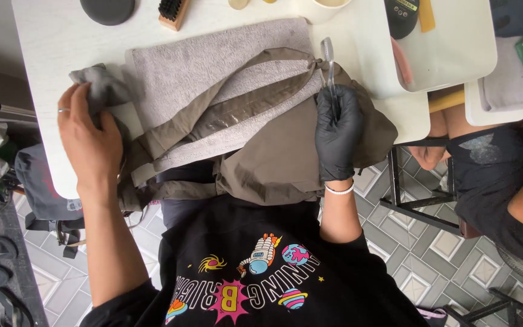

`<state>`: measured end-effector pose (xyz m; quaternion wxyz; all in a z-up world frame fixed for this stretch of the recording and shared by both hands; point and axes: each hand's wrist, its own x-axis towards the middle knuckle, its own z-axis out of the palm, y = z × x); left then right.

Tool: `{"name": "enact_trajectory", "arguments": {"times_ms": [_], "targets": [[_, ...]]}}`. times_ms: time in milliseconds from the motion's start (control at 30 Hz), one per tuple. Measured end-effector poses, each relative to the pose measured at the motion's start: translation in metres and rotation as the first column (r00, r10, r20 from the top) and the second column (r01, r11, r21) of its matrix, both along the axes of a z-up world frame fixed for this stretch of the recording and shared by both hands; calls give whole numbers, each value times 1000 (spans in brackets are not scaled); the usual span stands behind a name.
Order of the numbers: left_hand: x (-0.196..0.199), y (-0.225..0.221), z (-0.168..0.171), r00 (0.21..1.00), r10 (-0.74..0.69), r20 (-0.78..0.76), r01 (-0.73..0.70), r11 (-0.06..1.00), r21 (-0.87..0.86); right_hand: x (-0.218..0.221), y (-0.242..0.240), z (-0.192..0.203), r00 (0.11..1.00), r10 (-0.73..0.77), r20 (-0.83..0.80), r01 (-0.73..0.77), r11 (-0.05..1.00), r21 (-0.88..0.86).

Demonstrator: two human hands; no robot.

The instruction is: Cleaning and restoring a bag strap using cleaning solution, a small applicator, and a brush.

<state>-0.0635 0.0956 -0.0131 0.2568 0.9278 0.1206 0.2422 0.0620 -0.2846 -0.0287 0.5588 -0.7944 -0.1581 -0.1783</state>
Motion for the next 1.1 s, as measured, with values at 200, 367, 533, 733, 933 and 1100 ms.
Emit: {"name": "enact_trajectory", "arguments": {"times_ms": [200,367,533,733,933,1100], "targets": [[9,-46,95,966,-98,239,87,995,54,3,11,23,995,-18,101,31,992,-126],[64,-146,73,928,-374,-9,374,926,50,7,7,-6,994,-9,106,35,970,-240],[118,-215,-10,888,-418,-191,457,848,270,8,10,19,988,-107,107,133,955,-266],[127,-217,10,786,-471,-400,587,771,247,21,-5,-50,979,-144,144,184,932,-314],[116,-210,20,772,-421,-476,570,790,226,20,2,-42,935,-276,222,351,811,-468],[95,-190,25,764,-305,-568,533,795,289,15,5,-17,987,-161,-27,139,916,-376]]}}
